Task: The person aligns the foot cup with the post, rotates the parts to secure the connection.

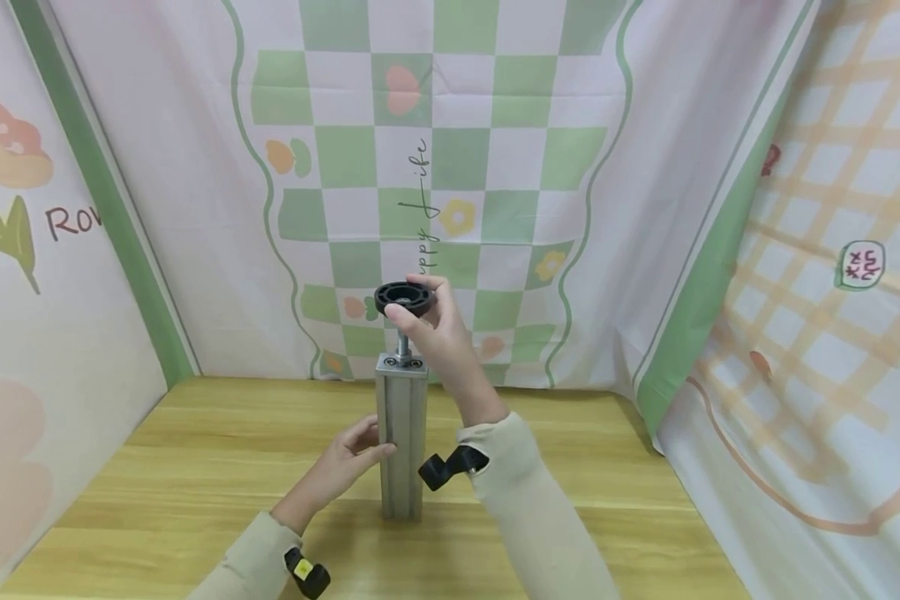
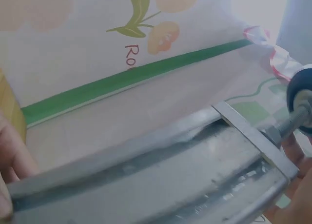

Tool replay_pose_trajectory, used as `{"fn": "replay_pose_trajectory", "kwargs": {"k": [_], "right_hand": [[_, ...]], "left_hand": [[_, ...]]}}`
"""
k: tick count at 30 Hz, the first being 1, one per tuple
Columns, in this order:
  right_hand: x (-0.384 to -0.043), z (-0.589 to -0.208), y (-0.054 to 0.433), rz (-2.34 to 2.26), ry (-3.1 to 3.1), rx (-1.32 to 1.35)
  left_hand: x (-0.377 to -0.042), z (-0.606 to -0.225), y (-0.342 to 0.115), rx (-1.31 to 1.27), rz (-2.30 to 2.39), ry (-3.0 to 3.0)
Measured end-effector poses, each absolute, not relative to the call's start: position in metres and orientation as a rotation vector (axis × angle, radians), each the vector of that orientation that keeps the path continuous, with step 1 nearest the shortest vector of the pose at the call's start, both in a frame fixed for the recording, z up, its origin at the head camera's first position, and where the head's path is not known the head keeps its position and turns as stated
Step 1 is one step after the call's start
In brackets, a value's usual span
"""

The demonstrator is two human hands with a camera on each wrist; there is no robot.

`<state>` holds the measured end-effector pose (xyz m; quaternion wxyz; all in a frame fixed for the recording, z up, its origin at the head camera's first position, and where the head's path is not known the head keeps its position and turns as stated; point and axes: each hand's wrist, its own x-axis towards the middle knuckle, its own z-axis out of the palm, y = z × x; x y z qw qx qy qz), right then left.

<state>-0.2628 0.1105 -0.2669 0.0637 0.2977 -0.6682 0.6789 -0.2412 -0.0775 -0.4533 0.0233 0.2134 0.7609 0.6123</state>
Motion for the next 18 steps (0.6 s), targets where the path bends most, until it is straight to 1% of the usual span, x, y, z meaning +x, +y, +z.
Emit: {"fn": "replay_pose_trajectory", "kwargs": {"k": [4,12,18], "right_hand": [[-0.258,-0.269,0.102,2.048,-1.930,0.843],[-0.248,-0.272,0.086,1.681,-1.908,0.611],[-0.249,-0.273,0.081,1.689,-1.834,0.688]], "left_hand": [[-0.242,-0.454,-0.078,0.667,1.909,2.341],[-0.241,-0.454,-0.079,0.684,1.921,2.321],[-0.242,-0.455,-0.078,0.680,1.911,2.333]]}}
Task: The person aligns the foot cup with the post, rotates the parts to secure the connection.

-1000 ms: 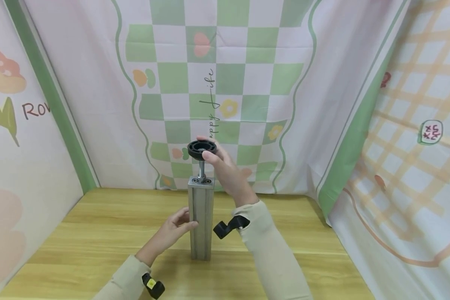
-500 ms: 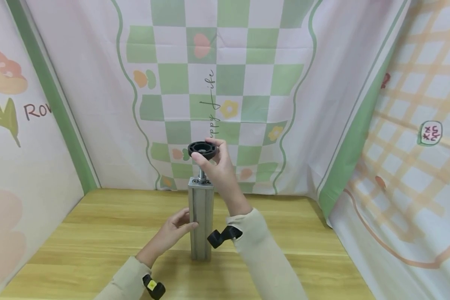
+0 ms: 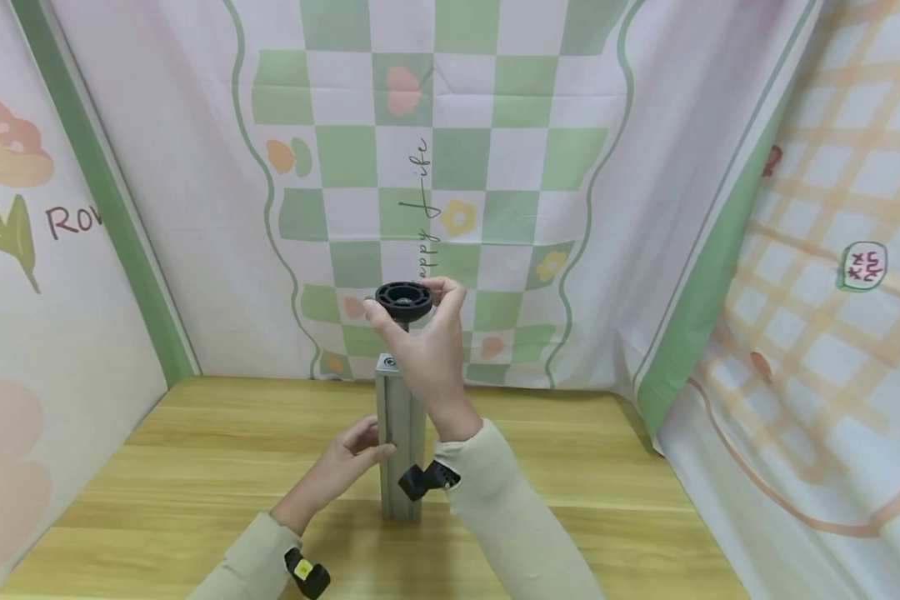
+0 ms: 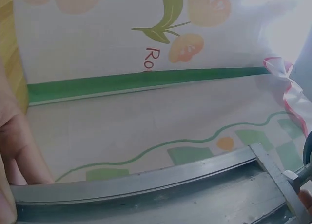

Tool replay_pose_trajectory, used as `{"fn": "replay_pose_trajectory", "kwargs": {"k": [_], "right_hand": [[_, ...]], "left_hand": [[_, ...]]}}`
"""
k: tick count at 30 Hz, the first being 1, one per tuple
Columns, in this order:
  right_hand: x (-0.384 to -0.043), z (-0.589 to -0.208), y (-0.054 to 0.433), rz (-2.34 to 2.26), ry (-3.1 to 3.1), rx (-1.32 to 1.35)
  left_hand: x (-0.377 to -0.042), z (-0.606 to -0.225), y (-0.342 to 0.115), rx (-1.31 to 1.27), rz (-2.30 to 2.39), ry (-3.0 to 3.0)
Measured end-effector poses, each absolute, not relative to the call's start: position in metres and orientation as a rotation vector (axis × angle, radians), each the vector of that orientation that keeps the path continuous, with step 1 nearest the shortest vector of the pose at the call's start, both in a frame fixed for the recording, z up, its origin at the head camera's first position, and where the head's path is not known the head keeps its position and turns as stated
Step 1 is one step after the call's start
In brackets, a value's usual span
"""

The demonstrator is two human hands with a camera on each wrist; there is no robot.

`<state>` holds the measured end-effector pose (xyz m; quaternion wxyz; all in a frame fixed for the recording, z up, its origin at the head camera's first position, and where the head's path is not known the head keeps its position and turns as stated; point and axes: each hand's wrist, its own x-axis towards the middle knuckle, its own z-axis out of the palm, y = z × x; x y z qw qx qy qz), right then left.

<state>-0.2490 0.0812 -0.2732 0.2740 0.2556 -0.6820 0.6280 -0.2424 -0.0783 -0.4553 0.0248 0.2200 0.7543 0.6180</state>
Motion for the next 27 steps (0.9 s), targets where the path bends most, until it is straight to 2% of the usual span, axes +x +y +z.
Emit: {"fn": "replay_pose_trajectory", "kwargs": {"k": [6,20,27], "right_hand": [[-0.252,-0.275,0.086,1.782,-1.832,0.794],[-0.274,-0.273,0.114,2.113,-1.914,1.279],[-0.278,-0.273,0.114,2.250,-1.800,1.372]], "left_hand": [[-0.241,-0.455,-0.077,0.677,1.918,2.331],[-0.242,-0.454,-0.079,0.678,1.891,2.353],[-0.242,-0.456,-0.080,0.668,1.873,2.368]]}}
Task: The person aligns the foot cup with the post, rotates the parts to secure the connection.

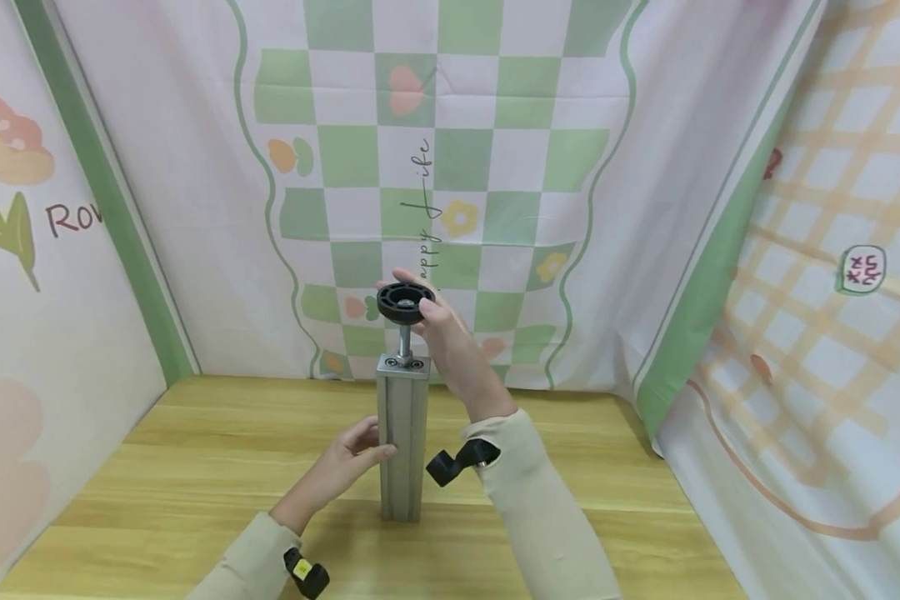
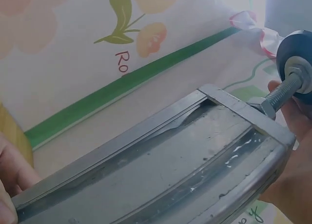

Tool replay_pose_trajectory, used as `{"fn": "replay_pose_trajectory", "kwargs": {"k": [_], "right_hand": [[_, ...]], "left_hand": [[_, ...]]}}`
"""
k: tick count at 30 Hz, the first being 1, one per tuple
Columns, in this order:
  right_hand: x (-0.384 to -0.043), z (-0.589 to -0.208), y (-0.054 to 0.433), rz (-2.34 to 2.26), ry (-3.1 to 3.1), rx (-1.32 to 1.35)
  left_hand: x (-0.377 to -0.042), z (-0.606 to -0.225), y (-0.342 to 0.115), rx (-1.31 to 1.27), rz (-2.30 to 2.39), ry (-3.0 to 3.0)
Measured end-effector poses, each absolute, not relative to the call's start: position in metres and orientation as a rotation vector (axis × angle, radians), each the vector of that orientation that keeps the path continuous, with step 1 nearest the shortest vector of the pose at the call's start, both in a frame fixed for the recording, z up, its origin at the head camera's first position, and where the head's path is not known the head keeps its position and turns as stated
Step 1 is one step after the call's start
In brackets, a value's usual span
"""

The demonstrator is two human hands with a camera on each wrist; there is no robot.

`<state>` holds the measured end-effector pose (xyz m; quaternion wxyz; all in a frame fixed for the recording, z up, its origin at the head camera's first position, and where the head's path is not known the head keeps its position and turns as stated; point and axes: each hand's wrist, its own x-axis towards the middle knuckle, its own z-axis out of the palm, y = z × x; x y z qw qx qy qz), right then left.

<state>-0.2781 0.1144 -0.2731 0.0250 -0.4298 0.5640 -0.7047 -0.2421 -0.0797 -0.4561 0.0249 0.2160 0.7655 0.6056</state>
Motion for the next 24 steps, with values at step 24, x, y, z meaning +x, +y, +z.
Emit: {"fn": "replay_pose_trajectory", "kwargs": {"k": [24], "right_hand": [[-0.2726,-0.2737,0.1128,-2.299,1.929,-1.170]], "left_hand": [[-0.2428,-0.4563,-0.0786,0.686,1.901,2.360]]}}
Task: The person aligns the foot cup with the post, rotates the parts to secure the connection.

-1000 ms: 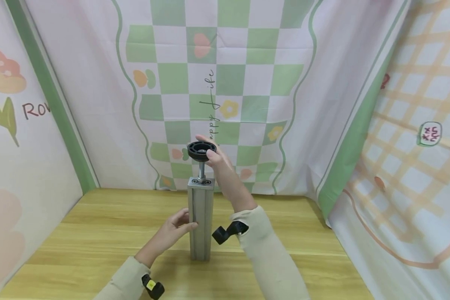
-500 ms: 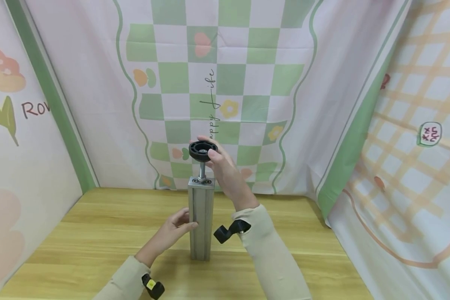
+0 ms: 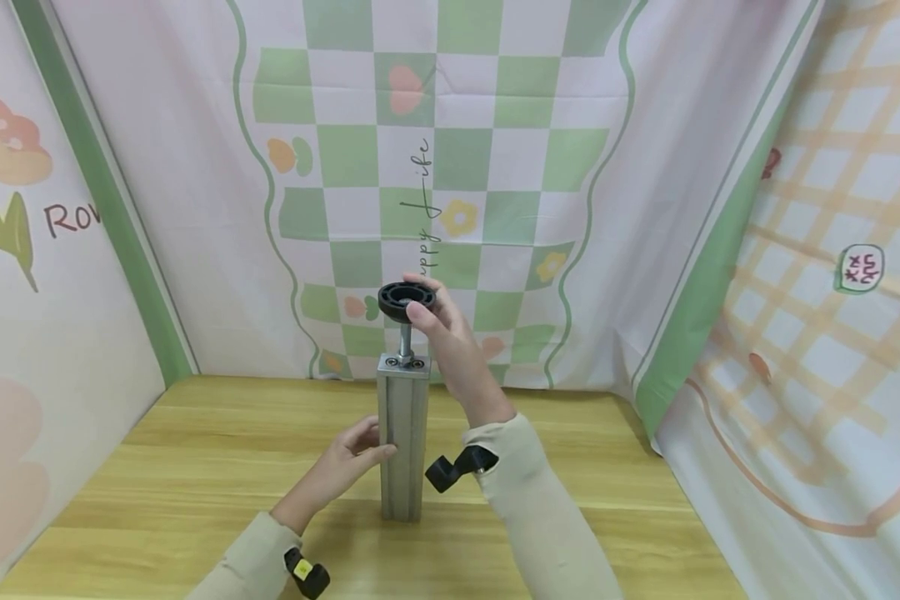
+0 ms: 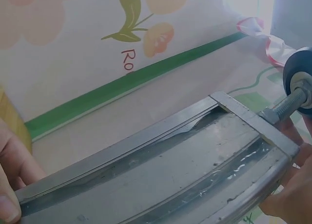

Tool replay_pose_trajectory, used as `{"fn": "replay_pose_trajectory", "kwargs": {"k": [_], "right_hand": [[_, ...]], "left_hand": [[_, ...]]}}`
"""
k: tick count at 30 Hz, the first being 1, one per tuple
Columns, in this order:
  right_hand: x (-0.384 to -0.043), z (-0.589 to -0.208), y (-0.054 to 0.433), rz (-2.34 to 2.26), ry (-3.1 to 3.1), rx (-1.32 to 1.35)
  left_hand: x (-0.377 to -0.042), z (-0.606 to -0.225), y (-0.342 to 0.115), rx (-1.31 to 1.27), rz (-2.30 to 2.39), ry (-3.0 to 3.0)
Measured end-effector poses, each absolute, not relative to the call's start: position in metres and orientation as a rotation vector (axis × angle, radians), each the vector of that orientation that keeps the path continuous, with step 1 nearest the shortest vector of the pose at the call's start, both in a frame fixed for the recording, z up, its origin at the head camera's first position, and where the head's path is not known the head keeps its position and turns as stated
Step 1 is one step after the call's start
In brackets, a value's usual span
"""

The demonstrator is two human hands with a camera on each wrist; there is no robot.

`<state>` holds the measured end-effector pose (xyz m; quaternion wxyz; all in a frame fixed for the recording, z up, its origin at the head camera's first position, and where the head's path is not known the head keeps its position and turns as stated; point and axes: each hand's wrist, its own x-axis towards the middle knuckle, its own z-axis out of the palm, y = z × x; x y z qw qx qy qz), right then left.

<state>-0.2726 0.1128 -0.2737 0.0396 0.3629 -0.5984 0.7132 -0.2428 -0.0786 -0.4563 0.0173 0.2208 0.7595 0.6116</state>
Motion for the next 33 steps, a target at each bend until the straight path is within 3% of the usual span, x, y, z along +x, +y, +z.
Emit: {"fn": "replay_pose_trajectory", "kwargs": {"k": [25,33], "right_hand": [[-0.247,-0.268,0.100,1.657,-2.012,0.693],[-0.249,-0.271,0.091,1.578,-1.921,0.670]], "left_hand": [[-0.241,-0.455,-0.078,0.683,1.924,2.329],[-0.241,-0.455,-0.078,0.675,1.927,2.315]]}}
